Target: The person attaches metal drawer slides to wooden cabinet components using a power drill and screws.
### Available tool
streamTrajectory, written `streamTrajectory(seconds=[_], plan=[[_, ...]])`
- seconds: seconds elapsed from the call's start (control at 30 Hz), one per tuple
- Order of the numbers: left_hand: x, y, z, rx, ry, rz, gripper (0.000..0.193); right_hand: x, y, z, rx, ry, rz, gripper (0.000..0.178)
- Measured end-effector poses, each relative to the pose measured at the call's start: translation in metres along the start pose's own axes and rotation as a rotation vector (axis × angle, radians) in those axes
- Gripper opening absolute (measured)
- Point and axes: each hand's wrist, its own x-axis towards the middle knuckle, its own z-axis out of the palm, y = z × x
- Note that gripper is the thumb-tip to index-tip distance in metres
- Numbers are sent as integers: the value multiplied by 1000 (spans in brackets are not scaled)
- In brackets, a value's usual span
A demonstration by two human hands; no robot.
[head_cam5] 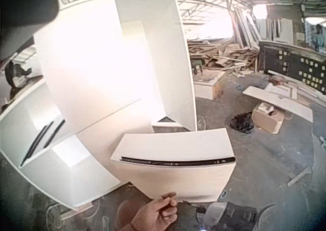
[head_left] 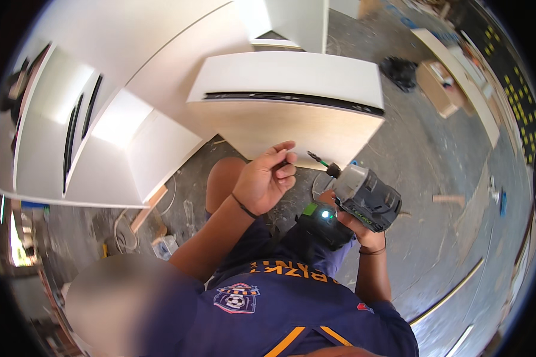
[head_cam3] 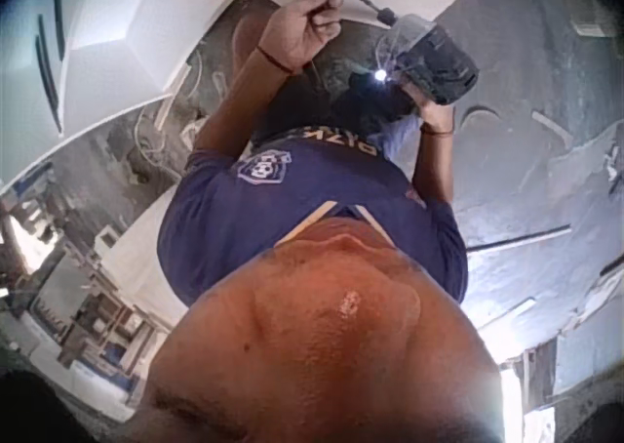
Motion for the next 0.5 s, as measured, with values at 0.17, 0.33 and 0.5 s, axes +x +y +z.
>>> streamTrajectory(seconds=[0.17,0.33,0.5], plan=[[-20,-5,13,-15,-8,81,21,3,-5,-3,-114,-99,-31,33],[-22,-6,26,-14,22,162,21,10,-6,0,-221,-114,26,34],[-30,8,19,-94,41,200,23,19,4,17,-352,-202,-59,45]])
